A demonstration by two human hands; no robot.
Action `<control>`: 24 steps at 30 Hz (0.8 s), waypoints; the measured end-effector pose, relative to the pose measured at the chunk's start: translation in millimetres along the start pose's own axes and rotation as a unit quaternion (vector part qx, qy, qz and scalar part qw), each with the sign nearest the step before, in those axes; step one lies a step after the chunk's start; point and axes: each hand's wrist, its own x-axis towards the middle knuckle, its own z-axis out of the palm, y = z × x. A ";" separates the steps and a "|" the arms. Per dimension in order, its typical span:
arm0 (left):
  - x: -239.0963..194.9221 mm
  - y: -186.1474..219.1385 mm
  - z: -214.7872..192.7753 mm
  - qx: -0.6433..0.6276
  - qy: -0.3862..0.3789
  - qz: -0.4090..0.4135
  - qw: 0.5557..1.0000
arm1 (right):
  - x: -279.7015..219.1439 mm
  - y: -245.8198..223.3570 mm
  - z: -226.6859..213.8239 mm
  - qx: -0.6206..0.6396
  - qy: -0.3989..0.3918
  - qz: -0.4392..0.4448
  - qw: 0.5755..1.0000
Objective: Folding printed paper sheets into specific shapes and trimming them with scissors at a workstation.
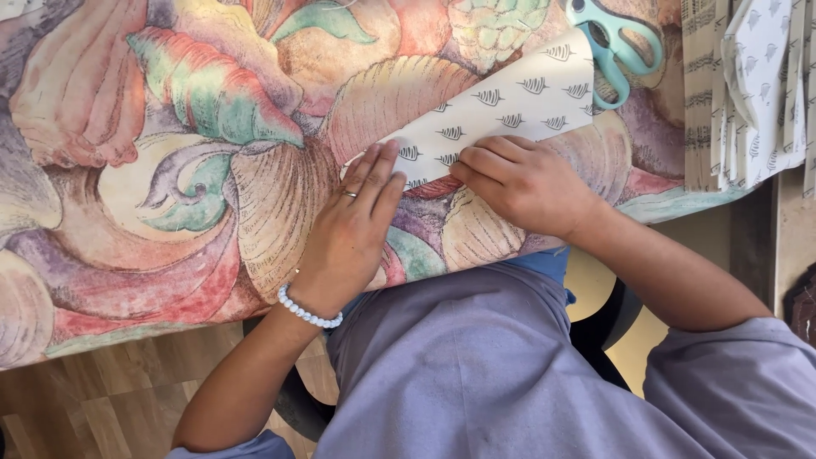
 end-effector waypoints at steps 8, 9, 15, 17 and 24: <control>-1.1 -9.2 5.9 -0.061 -0.011 -0.031 0.998 | -28.4 15.8 -7.8 -0.034 -0.017 0.021 0.999; -0.9 -8.8 6.0 -0.045 -0.014 -0.032 0.998 | -28.4 16.0 -8.0 -0.040 -0.018 0.016 0.999; 8.5 -2.2 4.8 0.018 -0.026 -0.034 0.999 | -25.1 17.5 -8.6 -0.030 -0.028 0.025 0.999; 9.9 -1.9 5.9 0.036 -0.028 -0.042 0.998 | -11.9 18.7 -6.6 -0.017 -0.026 0.029 0.999; 8.1 0.2 13.7 0.074 -0.025 -0.030 0.996 | 40.7 6.1 3.2 -0.059 -0.128 0.032 0.990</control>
